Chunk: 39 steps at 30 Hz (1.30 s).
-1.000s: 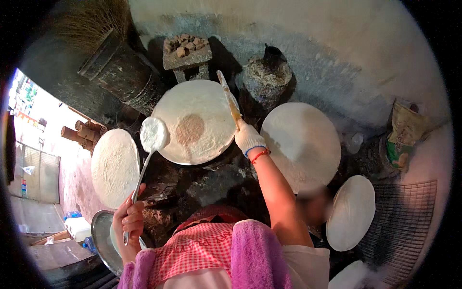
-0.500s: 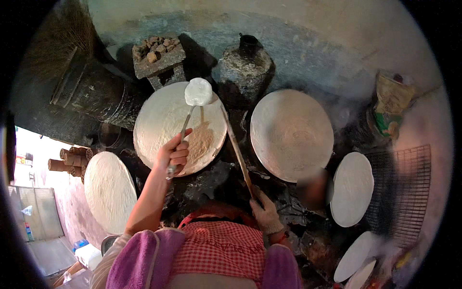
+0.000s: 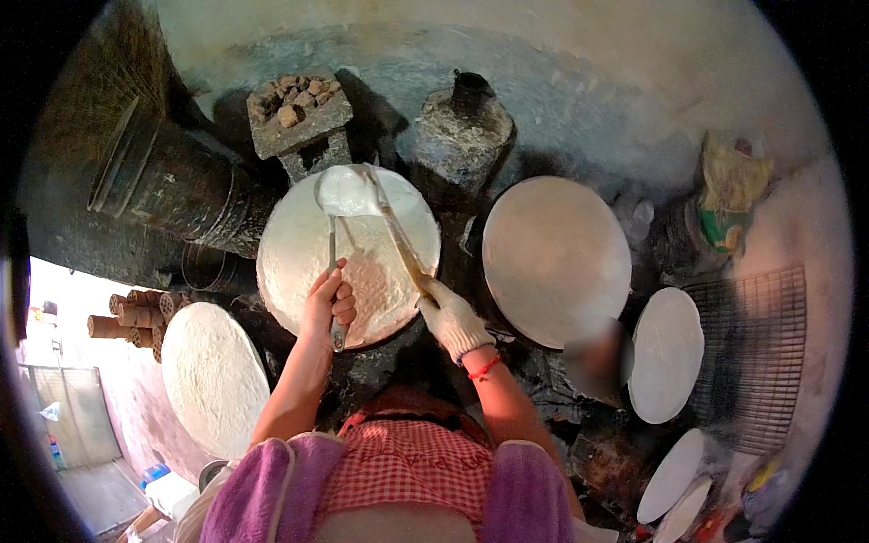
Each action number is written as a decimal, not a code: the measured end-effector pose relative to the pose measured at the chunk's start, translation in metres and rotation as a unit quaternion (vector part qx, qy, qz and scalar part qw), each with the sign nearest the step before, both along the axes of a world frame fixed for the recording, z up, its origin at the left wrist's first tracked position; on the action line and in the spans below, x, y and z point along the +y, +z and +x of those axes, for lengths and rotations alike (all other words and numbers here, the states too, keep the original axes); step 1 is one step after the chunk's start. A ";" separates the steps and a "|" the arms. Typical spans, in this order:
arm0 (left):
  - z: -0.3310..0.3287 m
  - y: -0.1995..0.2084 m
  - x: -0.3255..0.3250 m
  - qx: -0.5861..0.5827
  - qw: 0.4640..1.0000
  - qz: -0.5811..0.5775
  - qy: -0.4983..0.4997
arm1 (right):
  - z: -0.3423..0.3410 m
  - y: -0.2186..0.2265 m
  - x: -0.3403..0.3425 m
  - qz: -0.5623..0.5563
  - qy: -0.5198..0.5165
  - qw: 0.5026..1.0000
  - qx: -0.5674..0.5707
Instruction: The person ladles batter onto multiple hot plates, spreads it into thin circles using a wooden tool, and flips the cooked flatbreads by hand and with the tool.
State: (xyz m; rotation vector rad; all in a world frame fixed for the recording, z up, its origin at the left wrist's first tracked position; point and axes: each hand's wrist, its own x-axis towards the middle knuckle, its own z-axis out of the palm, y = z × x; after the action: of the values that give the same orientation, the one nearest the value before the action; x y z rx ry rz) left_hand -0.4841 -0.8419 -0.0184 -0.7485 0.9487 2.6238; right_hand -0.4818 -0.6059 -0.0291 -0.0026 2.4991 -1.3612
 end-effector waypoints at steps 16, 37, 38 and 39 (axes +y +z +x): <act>0.074 0.079 -0.092 0.092 0.986 0.136 0.020 | 0.018 0.093 0.013 0.026 0.095 0.919 0.382; 0.202 0.096 -0.100 0.072 0.959 0.206 0.181 | -0.079 -0.012 -0.022 0.312 0.192 0.927 0.085; 0.205 0.094 -0.104 0.082 0.961 0.198 0.175 | -0.074 -0.012 -0.015 0.310 0.182 0.930 0.080; 0.208 0.093 -0.107 0.094 0.963 0.188 0.170 | -0.070 -0.011 -0.009 0.306 0.174 0.933 0.079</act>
State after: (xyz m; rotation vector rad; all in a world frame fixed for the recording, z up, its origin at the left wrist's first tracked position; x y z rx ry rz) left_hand -0.2761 -0.9493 0.0746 -0.6169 0.3567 3.0893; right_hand -0.5522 -0.6148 -0.0398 -0.4129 2.7748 -0.4296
